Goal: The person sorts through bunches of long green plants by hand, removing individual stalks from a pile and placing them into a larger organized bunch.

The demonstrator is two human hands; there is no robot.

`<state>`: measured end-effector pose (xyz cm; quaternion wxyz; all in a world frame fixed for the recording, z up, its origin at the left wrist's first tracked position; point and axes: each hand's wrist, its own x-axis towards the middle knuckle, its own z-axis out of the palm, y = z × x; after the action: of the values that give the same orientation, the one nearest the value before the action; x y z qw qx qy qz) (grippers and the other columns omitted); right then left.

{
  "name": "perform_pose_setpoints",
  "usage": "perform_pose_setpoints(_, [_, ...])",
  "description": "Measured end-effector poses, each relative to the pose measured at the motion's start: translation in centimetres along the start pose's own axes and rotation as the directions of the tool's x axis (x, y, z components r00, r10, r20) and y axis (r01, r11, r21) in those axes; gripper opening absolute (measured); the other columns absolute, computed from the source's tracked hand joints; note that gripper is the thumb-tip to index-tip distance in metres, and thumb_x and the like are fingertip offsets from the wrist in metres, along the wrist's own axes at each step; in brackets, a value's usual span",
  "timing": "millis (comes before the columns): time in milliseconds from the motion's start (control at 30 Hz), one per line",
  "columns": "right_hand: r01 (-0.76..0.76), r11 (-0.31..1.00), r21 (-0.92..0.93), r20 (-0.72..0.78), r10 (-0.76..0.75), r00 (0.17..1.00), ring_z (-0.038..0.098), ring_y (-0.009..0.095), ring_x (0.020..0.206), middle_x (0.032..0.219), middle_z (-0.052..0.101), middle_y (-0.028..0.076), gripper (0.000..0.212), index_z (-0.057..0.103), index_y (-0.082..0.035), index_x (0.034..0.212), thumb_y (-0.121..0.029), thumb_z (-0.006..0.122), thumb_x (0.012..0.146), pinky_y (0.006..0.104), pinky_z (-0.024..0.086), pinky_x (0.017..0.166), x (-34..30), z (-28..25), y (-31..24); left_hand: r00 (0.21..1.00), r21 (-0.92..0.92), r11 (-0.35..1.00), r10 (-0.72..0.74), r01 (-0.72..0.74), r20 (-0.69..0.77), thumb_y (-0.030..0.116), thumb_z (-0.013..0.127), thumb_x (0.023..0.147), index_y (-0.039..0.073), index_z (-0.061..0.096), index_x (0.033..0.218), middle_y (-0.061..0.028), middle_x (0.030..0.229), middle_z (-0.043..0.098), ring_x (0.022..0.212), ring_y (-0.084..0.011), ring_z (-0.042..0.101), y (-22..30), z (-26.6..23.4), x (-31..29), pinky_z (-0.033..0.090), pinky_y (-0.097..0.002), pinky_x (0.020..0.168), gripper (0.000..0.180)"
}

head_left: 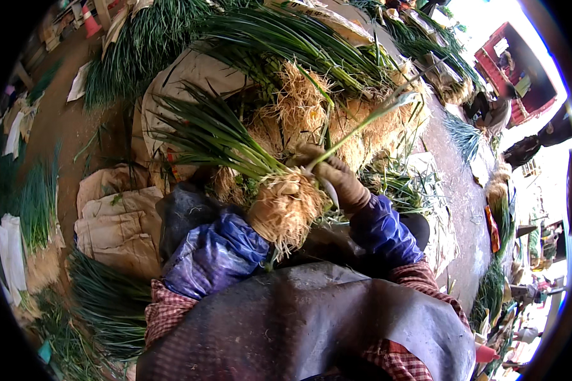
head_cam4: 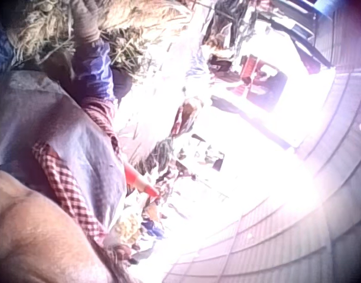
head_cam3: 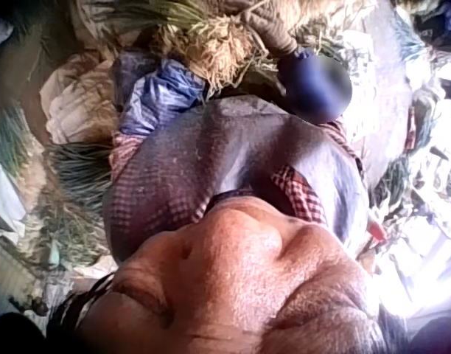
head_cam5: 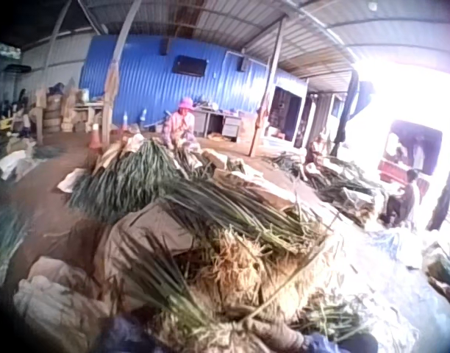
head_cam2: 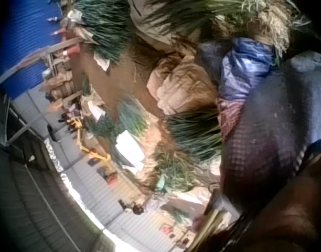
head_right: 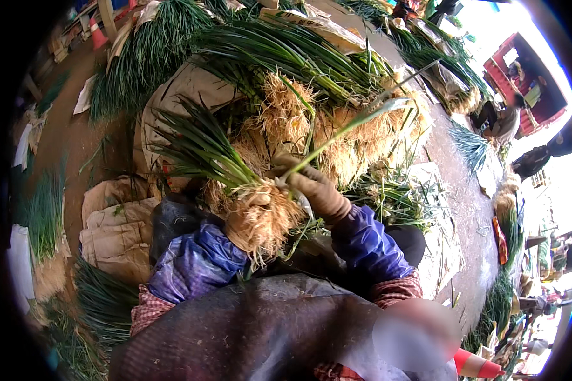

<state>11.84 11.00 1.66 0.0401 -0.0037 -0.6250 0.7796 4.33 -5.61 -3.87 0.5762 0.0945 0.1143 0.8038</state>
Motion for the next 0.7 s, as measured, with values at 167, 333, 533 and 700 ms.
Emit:
perform_pose_setpoints(167, [-0.198, 0.717, -0.668, -0.263, 0.020, 0.964, 0.064, 0.020, 0.066, 0.078, 0.068, 0.011, 0.031, 0.068, -0.001, 0.105, -0.028, 0.064, 0.092, 0.0320, 0.050, 0.060, 1.4, 1.9, -1.6, 0.992, -0.153, 0.982, -0.118, 0.110, -0.045, 0.004, 0.055, 0.086, 0.003, 0.057, 0.107, -0.0124, 0.100, 0.062, 0.092, -0.0266, 0.062, -0.3, 1.5, 0.7, 0.055, -0.0399, 0.085, 0.021])
perform_pose_setpoints(333, [-0.131, -0.012, -0.991, -0.131, -0.033, 0.991, 0.059, 0.030, 0.054, 0.062, 0.057, 0.020, 0.040, 0.071, -0.003, 0.092, -0.042, 0.060, 0.092, 0.0375, 0.046, 0.052, 0.8, 1.4, -3.1, 0.995, -0.196, 0.976, -0.083, 0.093, 0.062, 0.004, 0.054, 0.084, 0.002, 0.057, 0.107, -0.0148, 0.102, 0.063, 0.094, -0.0281, 0.062, 0.3, 3.1, 0.1, 0.053, -0.0428, 0.088, 0.023])
perform_pose_setpoints(533, [-0.153, 0.627, -0.764, -0.133, 0.079, 0.988, 0.055, 0.012, 0.047, 0.058, 0.062, 0.005, 0.032, 0.074, -0.008, 0.088, -0.038, 0.064, 0.091, 0.0338, 0.045, 0.044, -2.1, -1.0, -1.4, 0.985, -0.210, 0.973, -0.062, 0.095, 0.161, 0.000, 0.058, 0.079, -0.001, 0.056, 0.113, -0.0120, 0.096, 0.062, 0.086, -0.0224, 0.063, 1.4, 1.7, -0.2, 0.056, -0.0367, 0.080, 0.033])
perform_pose_setpoints(700, [0.088, -0.044, -0.995, 0.096, -0.230, 0.968, 0.060, 0.023, 0.057, 0.072, 0.064, 0.006, 0.014, 0.066, -0.012, 0.094, -0.023, 0.060, 0.089, 0.0351, 0.049, 0.052, -2.6, -6.0, -1.4, 0.990, -0.131, 0.991, -0.015, 0.033, 0.138, -0.001, 0.058, 0.079, 0.002, 0.058, 0.113, -0.0119, 0.099, 0.061, 0.085, -0.0228, 0.062, 3.4, 1.1, -0.8, 0.055, -0.0375, 0.079, 0.034])
